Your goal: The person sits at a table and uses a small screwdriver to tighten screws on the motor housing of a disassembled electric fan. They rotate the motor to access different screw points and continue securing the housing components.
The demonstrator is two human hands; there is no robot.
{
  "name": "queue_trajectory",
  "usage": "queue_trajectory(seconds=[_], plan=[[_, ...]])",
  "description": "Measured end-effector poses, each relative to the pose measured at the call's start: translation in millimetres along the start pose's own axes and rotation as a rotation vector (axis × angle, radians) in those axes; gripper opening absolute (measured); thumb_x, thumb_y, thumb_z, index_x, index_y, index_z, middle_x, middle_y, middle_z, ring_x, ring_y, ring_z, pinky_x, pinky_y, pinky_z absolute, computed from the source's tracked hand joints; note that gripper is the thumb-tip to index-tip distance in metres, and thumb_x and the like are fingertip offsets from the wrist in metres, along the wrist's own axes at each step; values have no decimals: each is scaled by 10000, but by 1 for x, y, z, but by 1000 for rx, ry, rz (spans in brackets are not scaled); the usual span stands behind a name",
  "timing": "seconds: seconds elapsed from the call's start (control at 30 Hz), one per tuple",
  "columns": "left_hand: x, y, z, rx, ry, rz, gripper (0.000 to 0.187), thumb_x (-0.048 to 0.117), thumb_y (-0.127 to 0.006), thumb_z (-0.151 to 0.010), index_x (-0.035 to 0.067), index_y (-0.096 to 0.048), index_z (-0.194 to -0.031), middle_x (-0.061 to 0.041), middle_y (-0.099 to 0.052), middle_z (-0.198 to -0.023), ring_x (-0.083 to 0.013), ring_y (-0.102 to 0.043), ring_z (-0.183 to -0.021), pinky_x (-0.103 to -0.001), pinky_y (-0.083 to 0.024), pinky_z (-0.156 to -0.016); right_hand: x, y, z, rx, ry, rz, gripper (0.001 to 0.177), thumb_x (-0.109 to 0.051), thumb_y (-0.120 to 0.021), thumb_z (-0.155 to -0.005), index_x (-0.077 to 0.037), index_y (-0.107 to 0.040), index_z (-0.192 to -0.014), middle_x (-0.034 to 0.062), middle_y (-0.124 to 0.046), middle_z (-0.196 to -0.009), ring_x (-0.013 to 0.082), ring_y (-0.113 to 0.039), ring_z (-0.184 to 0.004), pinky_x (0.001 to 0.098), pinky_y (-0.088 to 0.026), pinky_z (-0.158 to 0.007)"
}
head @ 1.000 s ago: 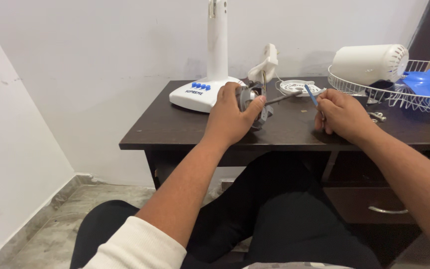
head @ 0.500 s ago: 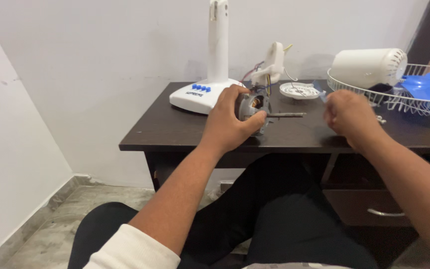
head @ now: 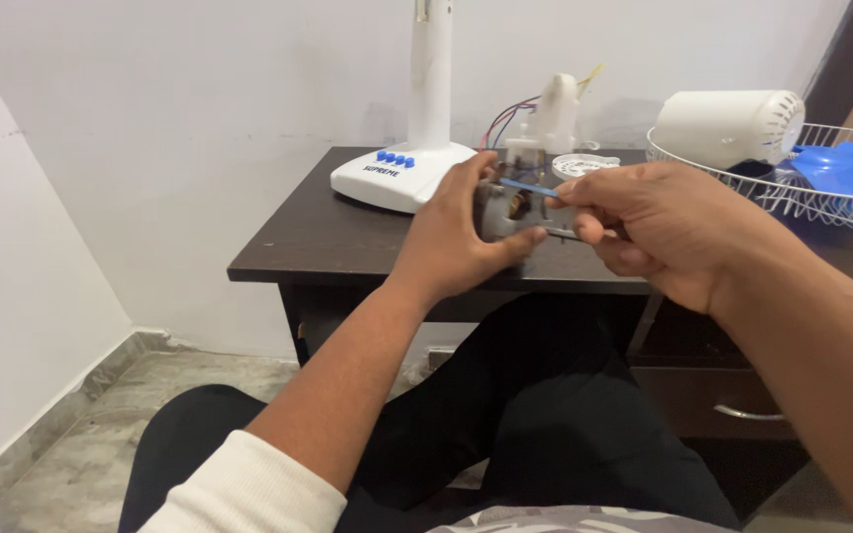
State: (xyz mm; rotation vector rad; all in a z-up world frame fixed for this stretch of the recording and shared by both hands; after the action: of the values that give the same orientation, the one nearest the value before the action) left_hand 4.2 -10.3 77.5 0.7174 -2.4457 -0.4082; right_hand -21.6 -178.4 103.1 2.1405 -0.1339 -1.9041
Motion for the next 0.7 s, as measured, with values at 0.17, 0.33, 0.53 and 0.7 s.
queue_trajectory(seconds=[0.17, 0.33, 0.53, 0.7], plan=[[-1, -8, 2, -81, 26, 4, 962, 478, -867, -700, 10, -466, -1437, -168, -583, -1381, -308, -600, -1284, -422, -507, -1059, 3, 1, -2, 61, -21, 126, 232, -207, -614, -961, -10, -688, -863, 29, -558, -548, 96, -374, -385, 237, -250, -381], [-6, -7, -1, -106, 77, 28, 945, 485, -859, -698, 5, -477, -1416, -173, -587, -1358, -291, -619, -1260, -404, -528, -1047, 13, 2, -1, 12, -18, 100, 182, -209, -634, -959, -42, -661, -893, 9, -571, -565, 98, -408, -420, 240, -294, -404], [-8, -11, -1, -141, 120, 42, 946, 471, -847, -692, 3, -460, -1417, -175, -581, -1341, -292, -623, -1235, -402, -529, -1028, 13, 4, -1, 25, 12, 123, 241, -253, -624, -983, -38, -720, -937, 17, -554, -560, 107, -384, -426, 252, -278, -406], [-4, -9, -1, -112, 59, 39, 947, 485, -863, -706, -12, -466, -1407, -189, -575, -1341, -303, -616, -1250, -414, -525, -1038, 17, 4, -3, 3, 13, 95, 222, -207, -581, -957, -43, -727, -992, 12, -549, -568, 97, -411, -442, 239, -307, -413]])
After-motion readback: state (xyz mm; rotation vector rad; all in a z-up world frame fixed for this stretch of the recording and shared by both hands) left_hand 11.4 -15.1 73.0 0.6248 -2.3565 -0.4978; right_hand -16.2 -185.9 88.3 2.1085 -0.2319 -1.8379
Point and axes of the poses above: each hand's wrist, its own z-axis away from the middle knuckle, its own y-axis out of the back of the hand, x = y × z, the point moved 9 cm from there along -z, towards the middle knuckle
